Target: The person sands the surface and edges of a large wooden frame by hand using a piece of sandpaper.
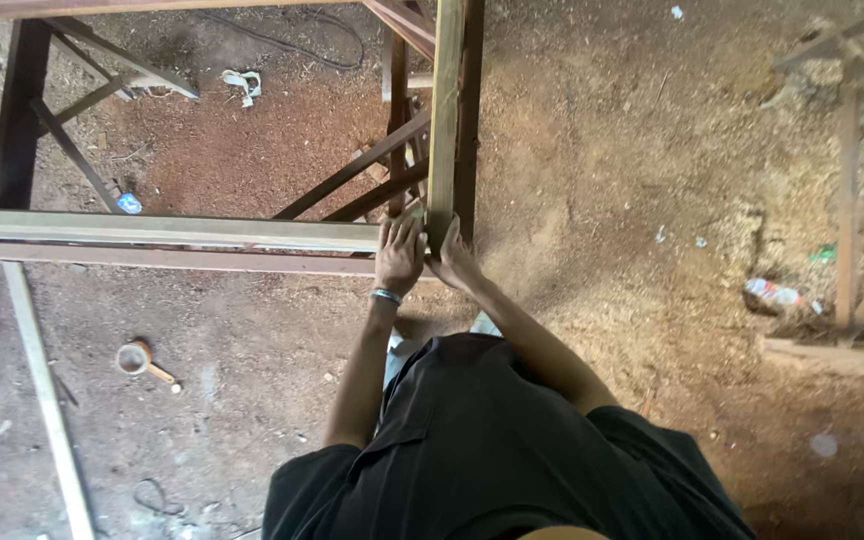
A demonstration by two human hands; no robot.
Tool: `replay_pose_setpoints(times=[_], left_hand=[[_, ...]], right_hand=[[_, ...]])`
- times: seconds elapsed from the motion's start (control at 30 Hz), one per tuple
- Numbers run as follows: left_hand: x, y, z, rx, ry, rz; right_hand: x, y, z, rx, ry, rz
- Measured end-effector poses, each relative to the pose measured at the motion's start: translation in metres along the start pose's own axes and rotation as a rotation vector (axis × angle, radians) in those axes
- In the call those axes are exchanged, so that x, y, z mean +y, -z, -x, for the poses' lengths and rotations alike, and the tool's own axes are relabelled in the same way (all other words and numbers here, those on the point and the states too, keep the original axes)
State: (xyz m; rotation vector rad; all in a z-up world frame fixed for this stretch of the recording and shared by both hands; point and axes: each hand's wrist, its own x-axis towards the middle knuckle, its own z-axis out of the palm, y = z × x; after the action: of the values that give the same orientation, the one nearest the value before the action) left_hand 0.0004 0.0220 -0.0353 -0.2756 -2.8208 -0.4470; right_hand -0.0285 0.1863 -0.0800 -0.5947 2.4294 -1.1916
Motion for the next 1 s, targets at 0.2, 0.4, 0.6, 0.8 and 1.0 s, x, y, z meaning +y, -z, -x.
replay_pose_setpoints(times=[0.2,0.4,0.6,0.8,1.0], left_hand=[[-0.066,0.018,0.020,0.052,-0.116,-0.056],[-0.109,0.018,0.023,-0.120,0.242,-0.084],[-0.036,-0.001,0.025,-0.094,0.025,-0.112],[-0.034,0.050,0.026,-0.036,-0.062,0.057],[-0.029,0.034,0.007,-0.131,0.109,0.113]], right_hand=[[-0.007,0.001,-0.004,-0.049,-0.227,0.251],[-0.027,0.008,0.009,0.035,-0.232,-0.065],[-0.019,0.003,0.001,0.017,-0.207,-0.017],[-0.005,-0.005,0.009,0.072,-0.181,-0.125],[-0.045,0.008,0.012,0.204,-0.113,-0.206]])
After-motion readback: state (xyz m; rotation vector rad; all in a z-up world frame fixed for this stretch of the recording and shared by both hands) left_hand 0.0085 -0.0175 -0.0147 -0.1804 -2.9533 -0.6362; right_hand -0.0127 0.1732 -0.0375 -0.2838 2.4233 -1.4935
